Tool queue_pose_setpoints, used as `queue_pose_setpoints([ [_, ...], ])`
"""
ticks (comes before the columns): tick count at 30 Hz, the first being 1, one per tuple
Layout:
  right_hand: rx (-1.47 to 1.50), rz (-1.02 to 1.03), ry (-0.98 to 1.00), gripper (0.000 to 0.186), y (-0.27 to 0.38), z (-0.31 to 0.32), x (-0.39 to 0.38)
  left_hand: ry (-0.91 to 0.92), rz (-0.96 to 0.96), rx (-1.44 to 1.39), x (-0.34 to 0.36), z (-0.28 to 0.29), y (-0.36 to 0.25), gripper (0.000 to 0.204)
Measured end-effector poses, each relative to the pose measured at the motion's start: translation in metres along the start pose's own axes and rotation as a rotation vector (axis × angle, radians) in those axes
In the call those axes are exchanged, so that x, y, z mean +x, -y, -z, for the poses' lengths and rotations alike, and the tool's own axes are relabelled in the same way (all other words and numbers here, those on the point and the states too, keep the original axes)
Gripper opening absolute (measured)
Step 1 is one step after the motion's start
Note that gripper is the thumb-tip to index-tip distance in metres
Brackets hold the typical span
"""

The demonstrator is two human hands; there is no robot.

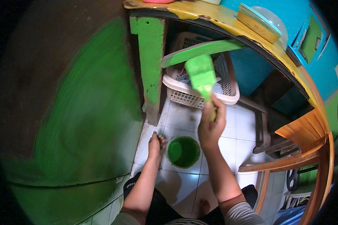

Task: The person paints a green door and the legs of a wooden table using a paintbrush and green paint from a bucket.

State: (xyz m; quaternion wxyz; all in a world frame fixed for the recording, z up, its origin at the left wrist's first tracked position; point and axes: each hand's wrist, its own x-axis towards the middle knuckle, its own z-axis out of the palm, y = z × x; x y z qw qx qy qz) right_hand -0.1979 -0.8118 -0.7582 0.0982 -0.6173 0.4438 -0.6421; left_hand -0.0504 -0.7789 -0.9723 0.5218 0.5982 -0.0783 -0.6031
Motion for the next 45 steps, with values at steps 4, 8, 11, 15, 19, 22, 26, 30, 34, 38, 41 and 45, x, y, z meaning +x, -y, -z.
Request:
queue_pose_setpoints([
  [4,-0.083,0.032,-0.034,0.028,0.008,-0.013,0.020,0.020,0.002,0.022,-0.005,-0.005,-0.002,0.046],
  [8,-0.124,0.109,0.174,0.028,-0.006,-0.039,-0.002,0.010,0.014,0.026,-0.010,-0.006,-0.007,0.044],
  [11,-0.105,0.069,0.128,0.028,0.003,-0.040,-0.006,0.006,0.015,0.033,-0.014,-0.004,-0.011,0.043],
  [15,-0.146,0.128,0.150,0.029,0.002,-0.045,0.000,0.047,-0.008,0.022,-0.010,-0.003,-0.005,0.043],
  [19,-0.127,0.170,0.135,0.029,0.000,-0.050,-0.003,0.039,0.001,0.001,-0.009,-0.002,-0.005,0.042],
  [22,-0.114,0.153,0.141,0.028,0.000,-0.051,-0.002,0.032,-0.001,0.010,-0.010,-0.002,-0.005,0.042],
  [26,-0.128,0.178,0.185,0.028,0.004,-0.047,0.000,0.038,0.000,-0.011,-0.010,-0.003,-0.004,0.042],
  [30,-0.130,0.138,0.226,0.026,-0.001,-0.037,0.002,0.023,0.004,-0.007,-0.017,-0.007,-0.007,0.043],
  [34,-0.065,0.130,0.219,0.025,0.001,-0.028,0.003,0.029,0.005,0.012,-0.014,-0.005,-0.004,0.043],
  [38,0.066,-0.003,0.201,0.021,-0.013,-0.024,0.006,0.043,0.005,0.003,-0.017,-0.008,-0.004,0.043],
  [41,0.216,-0.303,0.203,0.019,-0.024,-0.013,0.000,0.044,-0.021,-0.005,-0.017,-0.002,-0.004,0.043],
  [45,0.245,-0.270,0.209,0.022,-0.051,-0.011,0.023,0.086,-0.020,0.014,-0.015,-0.007,0.001,0.046],
])
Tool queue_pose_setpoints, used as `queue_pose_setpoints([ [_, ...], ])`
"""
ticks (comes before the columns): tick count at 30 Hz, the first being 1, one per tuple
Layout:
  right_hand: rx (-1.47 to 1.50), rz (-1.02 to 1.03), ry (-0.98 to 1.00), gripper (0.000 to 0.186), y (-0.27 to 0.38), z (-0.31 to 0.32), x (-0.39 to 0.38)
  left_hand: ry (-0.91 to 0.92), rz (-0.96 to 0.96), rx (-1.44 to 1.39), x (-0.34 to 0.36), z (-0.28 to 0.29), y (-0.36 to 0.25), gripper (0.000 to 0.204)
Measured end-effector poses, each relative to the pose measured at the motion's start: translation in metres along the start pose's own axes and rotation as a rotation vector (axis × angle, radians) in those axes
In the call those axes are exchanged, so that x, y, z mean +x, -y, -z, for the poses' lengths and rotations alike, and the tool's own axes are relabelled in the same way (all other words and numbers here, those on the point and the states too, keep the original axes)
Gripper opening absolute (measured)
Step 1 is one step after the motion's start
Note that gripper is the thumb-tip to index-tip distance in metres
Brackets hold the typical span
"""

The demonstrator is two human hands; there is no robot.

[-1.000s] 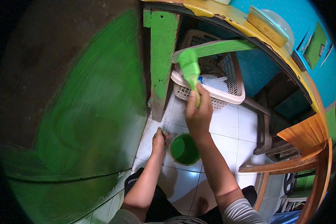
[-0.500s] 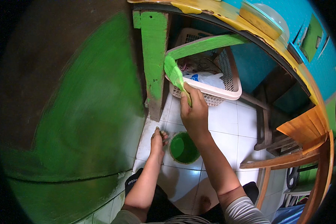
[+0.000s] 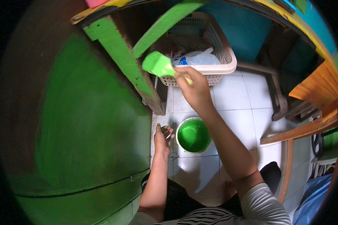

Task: The person paints a green door and the legs of a wooden table using a paintbrush and green paint from a bucket.

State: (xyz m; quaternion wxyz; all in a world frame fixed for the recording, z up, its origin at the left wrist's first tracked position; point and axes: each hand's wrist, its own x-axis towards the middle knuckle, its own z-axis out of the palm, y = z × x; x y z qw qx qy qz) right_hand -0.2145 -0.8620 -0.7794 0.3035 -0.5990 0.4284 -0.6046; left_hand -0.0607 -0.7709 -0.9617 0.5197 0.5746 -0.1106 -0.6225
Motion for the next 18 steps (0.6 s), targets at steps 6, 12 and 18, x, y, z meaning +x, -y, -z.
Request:
queue_pose_setpoints([
  [6,0.212,-0.007,-0.037,0.023,0.009,0.008,0.036,0.006,-0.008,0.038,0.000,0.000,0.005,0.052],
  [12,0.362,-0.106,-0.060,0.022,0.014,0.049,0.034,-0.013,-0.024,0.049,-0.004,0.003,0.002,0.052],
  [18,0.227,0.023,-0.057,0.024,0.009,0.020,0.038,-0.026,0.000,0.024,-0.005,-0.006,0.008,0.047],
])
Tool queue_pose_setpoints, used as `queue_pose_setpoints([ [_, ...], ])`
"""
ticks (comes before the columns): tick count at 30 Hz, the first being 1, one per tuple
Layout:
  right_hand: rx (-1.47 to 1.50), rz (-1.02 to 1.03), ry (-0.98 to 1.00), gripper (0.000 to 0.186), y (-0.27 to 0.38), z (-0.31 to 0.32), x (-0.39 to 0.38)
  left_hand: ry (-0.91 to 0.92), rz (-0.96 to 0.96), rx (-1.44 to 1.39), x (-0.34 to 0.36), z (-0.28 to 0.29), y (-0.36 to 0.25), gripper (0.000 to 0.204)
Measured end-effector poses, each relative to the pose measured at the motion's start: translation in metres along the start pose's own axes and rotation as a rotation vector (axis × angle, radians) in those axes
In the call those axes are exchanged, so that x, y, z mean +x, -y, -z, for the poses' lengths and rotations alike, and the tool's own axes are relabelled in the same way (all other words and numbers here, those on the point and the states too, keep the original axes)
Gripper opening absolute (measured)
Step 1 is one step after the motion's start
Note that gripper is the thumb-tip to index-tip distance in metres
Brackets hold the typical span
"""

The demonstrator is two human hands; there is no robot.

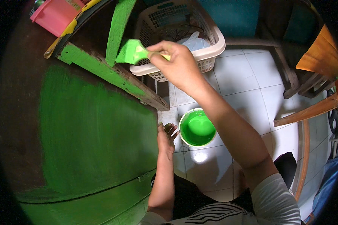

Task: The person paints a green door and the legs of a wooden table using a paintbrush and green paint from a bucket.

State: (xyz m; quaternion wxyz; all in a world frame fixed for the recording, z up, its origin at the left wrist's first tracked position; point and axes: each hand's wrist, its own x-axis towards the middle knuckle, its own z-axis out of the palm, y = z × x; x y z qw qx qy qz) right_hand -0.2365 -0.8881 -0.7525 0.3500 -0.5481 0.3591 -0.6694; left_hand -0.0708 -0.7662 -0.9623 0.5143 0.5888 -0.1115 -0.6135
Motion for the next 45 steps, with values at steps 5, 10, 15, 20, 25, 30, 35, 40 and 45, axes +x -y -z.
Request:
queue_pose_setpoints([
  [5,0.165,0.025,-0.011,0.023,0.043,0.039,0.011,-0.003,-0.017,0.014,0.002,0.005,-0.001,0.048],
  [10,0.201,-0.092,-0.125,0.022,0.048,0.063,-0.002,-0.023,-0.018,0.026,0.000,0.002,-0.002,0.049],
  [15,0.092,0.061,-0.070,0.024,0.010,0.019,-0.008,0.008,-0.021,0.014,0.005,0.000,0.003,0.048],
  [20,0.123,0.142,-0.145,0.023,0.050,0.029,0.004,0.025,-0.020,0.031,0.010,0.008,0.004,0.052],
  [25,0.069,0.138,-0.253,0.021,0.084,0.063,-0.009,0.028,-0.021,0.029,0.010,0.005,0.004,0.051],
  [30,0.104,0.112,-0.379,0.023,0.079,0.043,-0.014,0.026,-0.023,0.002,0.008,0.003,0.007,0.048],
  [35,0.056,0.250,-0.314,0.021,0.067,0.011,-0.021,0.011,-0.053,0.020,0.004,0.001,0.005,0.047],
  [40,-0.058,0.064,-0.356,0.022,0.088,0.026,-0.030,0.016,-0.040,0.011,0.002,0.008,0.000,0.049],
  [45,0.016,0.244,-0.280,0.026,0.055,-0.003,-0.029,-0.019,-0.052,-0.029,-0.008,-0.010,-0.004,0.043],
])
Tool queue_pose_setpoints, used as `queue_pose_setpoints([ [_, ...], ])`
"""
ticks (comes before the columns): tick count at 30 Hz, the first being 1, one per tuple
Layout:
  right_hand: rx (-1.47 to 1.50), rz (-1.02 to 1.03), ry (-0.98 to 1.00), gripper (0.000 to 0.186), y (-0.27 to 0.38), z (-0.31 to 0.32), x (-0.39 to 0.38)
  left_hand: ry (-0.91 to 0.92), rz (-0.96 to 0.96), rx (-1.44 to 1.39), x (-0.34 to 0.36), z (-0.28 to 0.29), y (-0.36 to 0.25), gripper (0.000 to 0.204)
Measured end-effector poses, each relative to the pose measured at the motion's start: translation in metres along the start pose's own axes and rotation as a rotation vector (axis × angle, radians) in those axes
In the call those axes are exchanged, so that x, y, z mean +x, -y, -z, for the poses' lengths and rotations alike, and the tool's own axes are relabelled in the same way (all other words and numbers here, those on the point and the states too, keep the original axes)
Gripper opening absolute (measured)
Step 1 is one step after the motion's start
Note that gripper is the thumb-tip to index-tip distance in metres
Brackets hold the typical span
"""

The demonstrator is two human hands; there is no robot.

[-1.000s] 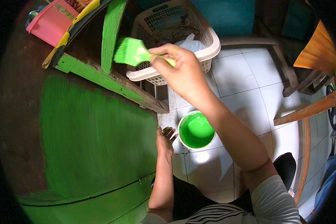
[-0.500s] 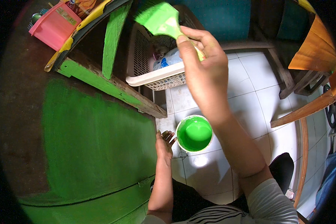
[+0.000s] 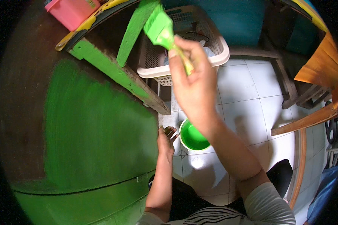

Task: The person paints a green door and the legs of a wooden table using a paintbrush and green paint from a bucket.

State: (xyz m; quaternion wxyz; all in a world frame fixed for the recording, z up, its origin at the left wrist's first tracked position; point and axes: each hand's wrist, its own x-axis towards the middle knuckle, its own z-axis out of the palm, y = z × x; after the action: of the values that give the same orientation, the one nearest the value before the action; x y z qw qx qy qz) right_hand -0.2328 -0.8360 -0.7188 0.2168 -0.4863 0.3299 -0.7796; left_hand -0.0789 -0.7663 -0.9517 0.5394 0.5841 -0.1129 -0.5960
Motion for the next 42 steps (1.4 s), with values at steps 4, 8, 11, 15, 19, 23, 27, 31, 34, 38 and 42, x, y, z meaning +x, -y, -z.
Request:
queue_pose_setpoints([
  [4,-0.087,-0.047,0.122,0.020,-0.028,-0.019,-0.048,-0.038,-0.041,-0.006,0.002,0.003,-0.003,0.042],
  [8,-0.151,-0.181,0.183,0.021,-0.033,-0.012,-0.074,-0.084,-0.074,-0.072,0.005,0.013,-0.006,0.040],
  [11,-0.253,-0.273,0.362,0.021,-0.041,-0.007,-0.095,-0.163,-0.111,-0.135,0.009,0.016,-0.007,0.037],
  [15,-0.415,-0.311,0.621,0.024,-0.064,-0.015,-0.122,-0.250,-0.130,-0.218,0.006,0.022,-0.013,0.033],
  [19,-0.568,-0.421,0.810,0.026,-0.112,-0.028,-0.150,-0.275,-0.068,-0.388,0.008,0.031,-0.014,0.035],
  [23,-0.728,-0.263,0.812,0.024,-0.150,-0.038,-0.150,-0.268,-0.063,-0.407,0.005,0.028,-0.021,0.035],
  [27,-0.578,-0.077,0.699,0.020,-0.126,-0.057,-0.122,-0.284,-0.025,-0.452,0.005,0.036,-0.027,0.033],
  [31,-0.555,0.076,0.621,0.026,-0.056,-0.080,-0.103,-0.314,-0.003,-0.446,0.005,0.041,-0.032,0.031],
  [34,-0.608,0.098,0.587,0.030,-0.051,-0.087,-0.117,-0.326,-0.019,-0.462,0.005,0.044,-0.033,0.029],
  [38,-0.705,-0.090,0.712,0.032,-0.109,-0.068,-0.161,-0.347,-0.073,-0.508,0.004,0.041,-0.035,0.026],
  [42,-0.825,-0.300,0.797,0.032,-0.151,-0.051,-0.200,-0.347,-0.101,-0.513,-0.001,0.041,-0.037,0.026],
])
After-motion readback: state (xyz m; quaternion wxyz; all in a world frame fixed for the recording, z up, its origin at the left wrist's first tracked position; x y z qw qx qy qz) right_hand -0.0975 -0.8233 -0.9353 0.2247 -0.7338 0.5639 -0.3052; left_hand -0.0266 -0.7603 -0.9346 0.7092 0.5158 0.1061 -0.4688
